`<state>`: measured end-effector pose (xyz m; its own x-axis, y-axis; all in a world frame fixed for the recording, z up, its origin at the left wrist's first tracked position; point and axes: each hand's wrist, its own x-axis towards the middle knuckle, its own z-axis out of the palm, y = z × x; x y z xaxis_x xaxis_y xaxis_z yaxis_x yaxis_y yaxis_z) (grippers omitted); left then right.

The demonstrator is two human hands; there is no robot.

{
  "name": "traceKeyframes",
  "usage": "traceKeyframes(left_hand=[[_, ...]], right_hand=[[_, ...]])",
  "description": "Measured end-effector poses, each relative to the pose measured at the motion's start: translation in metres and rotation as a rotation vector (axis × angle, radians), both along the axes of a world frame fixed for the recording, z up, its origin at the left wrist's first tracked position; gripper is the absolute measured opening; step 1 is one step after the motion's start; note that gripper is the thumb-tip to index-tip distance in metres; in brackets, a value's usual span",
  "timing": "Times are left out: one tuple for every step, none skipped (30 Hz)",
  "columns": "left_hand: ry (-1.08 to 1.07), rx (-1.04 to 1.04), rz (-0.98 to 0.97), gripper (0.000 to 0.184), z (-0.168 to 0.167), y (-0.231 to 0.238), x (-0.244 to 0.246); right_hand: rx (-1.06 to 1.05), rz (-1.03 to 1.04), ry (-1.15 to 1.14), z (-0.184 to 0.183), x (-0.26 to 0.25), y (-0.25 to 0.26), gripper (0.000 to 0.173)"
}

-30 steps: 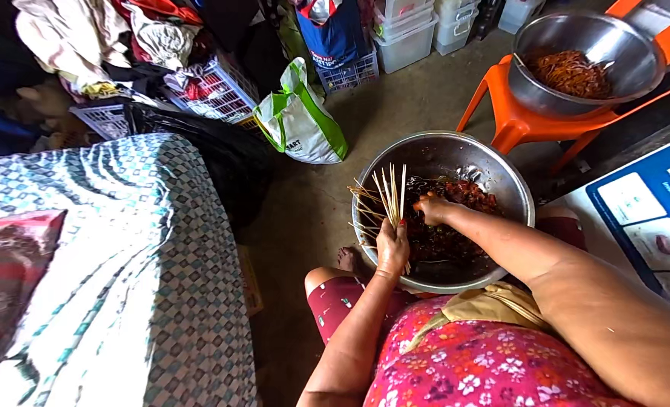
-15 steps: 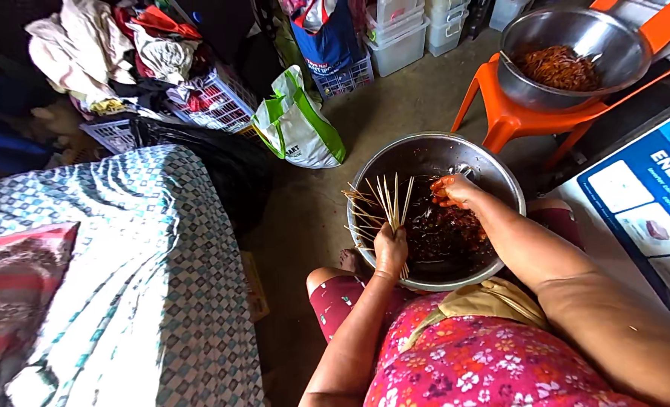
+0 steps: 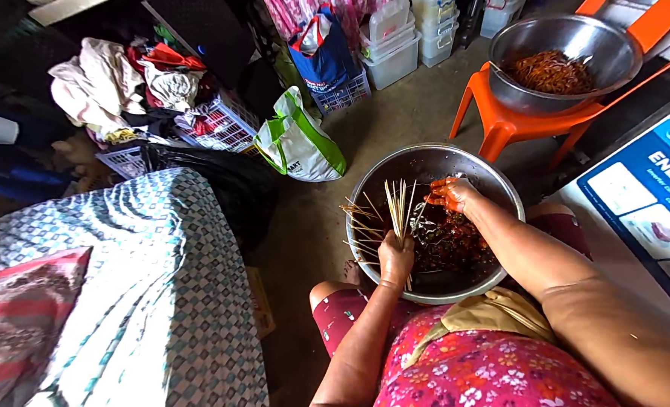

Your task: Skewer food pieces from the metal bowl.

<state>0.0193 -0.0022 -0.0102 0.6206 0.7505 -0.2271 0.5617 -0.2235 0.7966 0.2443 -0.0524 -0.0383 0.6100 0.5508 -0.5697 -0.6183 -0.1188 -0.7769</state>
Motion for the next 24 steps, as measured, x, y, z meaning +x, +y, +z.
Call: traceKeyframes(left_hand=[[0.004,-0.001,-0.007,0.018,0.000,0.000,0.000],[0.013,-0.001,-0.016,0.018,0.000,0.000,0.000],[0.023,0.001,-0.026,0.019,0.000,-0.001,0.000],[0.035,0.003,-0.035,0.019,0.001,-0.001,0.000],[0.050,0.003,-0.042,0.019,0.002,-0.001,0.000],[0.064,0.005,-0.046,0.019,0.003,-0.001,0.000],[0.078,0.006,-0.049,0.019,0.004,-0.001,0.001],[0.091,0.006,-0.050,0.020,0.006,-0.001,0.001],[0.103,0.008,-0.051,0.021,0.008,-0.002,0.001],[0.114,0.012,-0.052,0.022,0.009,-0.002,0.002],[0.124,0.018,-0.054,0.022,0.010,-0.003,0.002],[0.130,0.024,-0.054,0.023,0.011,-0.004,0.002],[0.134,0.030,-0.053,0.024,0.011,-0.005,0.003],[0.137,0.037,-0.052,0.024,0.011,-0.006,0.003],[0.143,0.040,-0.053,0.024,0.012,-0.007,0.003],[0.148,0.040,-0.055,0.024,0.012,-0.007,0.003],[0.150,0.038,-0.057,0.024,0.012,-0.008,0.003],[0.153,0.037,-0.059,0.023,0.012,-0.008,0.004],[0.153,0.040,-0.059,0.023,0.012,-0.009,0.004],[0.149,0.043,-0.058,0.022,0.012,-0.009,0.004],[0.143,0.046,-0.055,0.022,0.011,-0.009,0.004],[0.139,0.046,-0.053,0.022,0.011,-0.009,0.004],[0.136,0.042,-0.051,0.022,0.011,-0.009,0.004],[0.134,0.036,-0.049,0.021,0.011,-0.009,0.003]], right_hand=[[0.007,-0.025,0.005,0.000,0.000,0.000,0.030],[0.017,-0.046,0.009,0.000,0.000,0.000,0.029],[0.026,-0.061,0.013,0.000,0.000,0.000,0.028],[0.040,-0.063,0.013,0.001,0.000,0.000,0.029],[0.052,-0.063,0.009,0.001,-0.001,0.000,0.029],[0.058,-0.057,0.001,0.001,-0.001,0.000,0.028],[0.059,-0.047,-0.014,0.001,-0.002,0.000,0.028],[0.052,-0.035,-0.033,0.003,-0.002,0.000,0.028],[0.047,-0.022,-0.049,0.004,-0.003,0.000,0.029],[0.045,-0.015,-0.058,0.005,-0.004,0.000,0.029],[0.043,-0.021,-0.058,0.006,-0.006,0.000,0.028],[0.047,-0.023,-0.051,0.007,-0.007,0.000,0.028],[0.055,-0.024,-0.034,0.007,-0.008,0.001,0.028],[0.064,-0.023,-0.011,0.008,-0.009,0.001,0.027],[0.070,-0.022,0.012,0.008,-0.009,0.001,0.024],[0.074,-0.020,0.028,0.008,-0.010,0.002,0.022],[0.074,-0.011,0.037,0.008,-0.012,0.001,0.021],[0.072,0.012,0.037,0.010,-0.013,0.001,0.020],[0.070,0.044,0.032,0.010,-0.015,0.001,0.018],[0.071,0.079,0.018,0.009,-0.016,0.001,0.017],[0.070,0.115,-0.003,0.010,-0.017,0.001,0.017],[0.066,0.148,-0.033,0.011,-0.017,0.001,0.017],[0.066,0.177,-0.065,0.010,-0.016,0.001,0.016],[0.071,0.205,-0.086,0.009,-0.015,0.000,0.016]])
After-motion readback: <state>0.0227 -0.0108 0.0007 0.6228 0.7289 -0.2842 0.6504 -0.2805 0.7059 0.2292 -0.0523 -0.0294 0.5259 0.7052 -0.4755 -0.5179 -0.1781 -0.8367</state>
